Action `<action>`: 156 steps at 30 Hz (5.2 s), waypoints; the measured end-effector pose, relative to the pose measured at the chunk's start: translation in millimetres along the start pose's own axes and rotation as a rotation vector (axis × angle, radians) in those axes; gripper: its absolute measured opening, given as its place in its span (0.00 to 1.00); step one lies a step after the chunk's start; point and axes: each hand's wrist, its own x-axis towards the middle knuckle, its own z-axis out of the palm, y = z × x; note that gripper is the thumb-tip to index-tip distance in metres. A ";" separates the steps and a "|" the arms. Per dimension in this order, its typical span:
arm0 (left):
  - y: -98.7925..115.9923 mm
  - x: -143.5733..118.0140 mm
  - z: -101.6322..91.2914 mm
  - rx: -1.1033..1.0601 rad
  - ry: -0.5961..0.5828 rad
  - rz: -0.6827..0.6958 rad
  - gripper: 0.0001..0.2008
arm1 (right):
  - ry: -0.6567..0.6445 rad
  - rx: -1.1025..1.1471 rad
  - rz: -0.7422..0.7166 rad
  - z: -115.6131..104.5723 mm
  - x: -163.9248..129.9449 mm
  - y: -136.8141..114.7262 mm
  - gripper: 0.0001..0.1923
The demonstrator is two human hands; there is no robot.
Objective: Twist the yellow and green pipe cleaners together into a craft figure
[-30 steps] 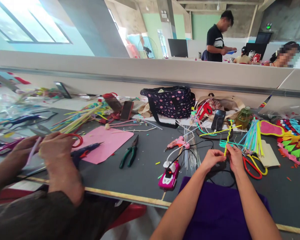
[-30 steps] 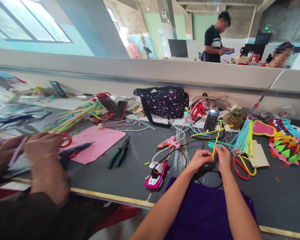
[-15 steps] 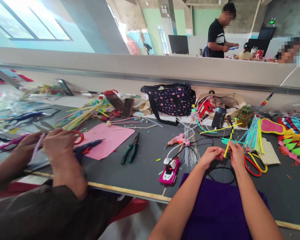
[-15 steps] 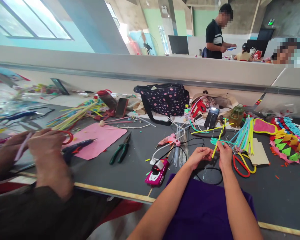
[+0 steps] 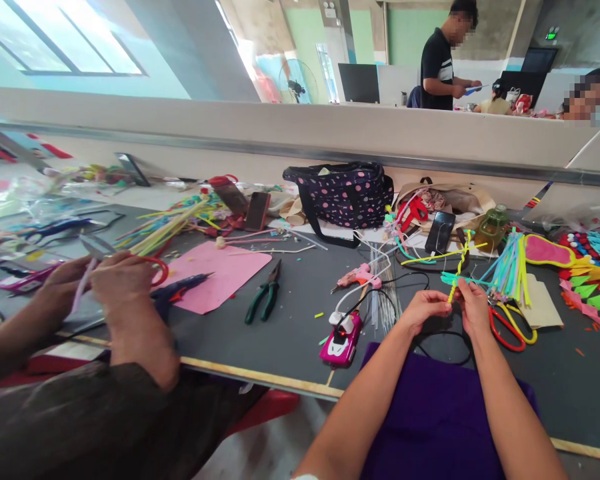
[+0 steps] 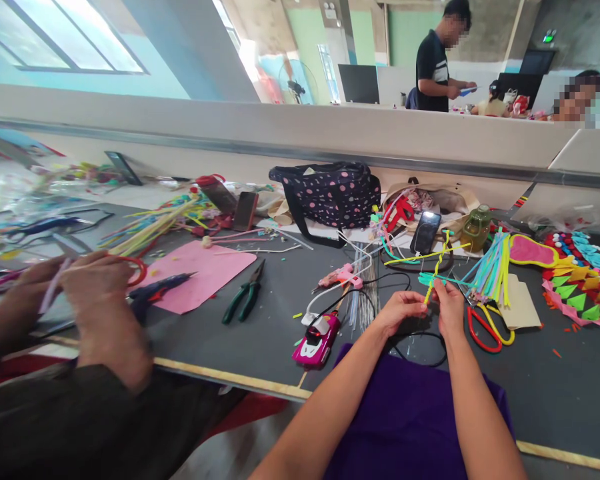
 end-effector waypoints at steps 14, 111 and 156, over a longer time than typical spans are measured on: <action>1.0 -0.5 -0.2 0.019 -0.022 0.024 0.21 | -0.086 -0.061 -0.003 3.4 -5.5 0.6 0.14; 27.7 -21.2 12.8 0.115 0.002 0.068 0.16 | -0.098 -1.373 -0.909 4.8 51.5 -98.3 0.10; 25.9 -4.8 -7.0 -0.254 0.312 0.274 0.16 | -0.632 -0.447 0.082 15.1 -16.3 -12.5 0.15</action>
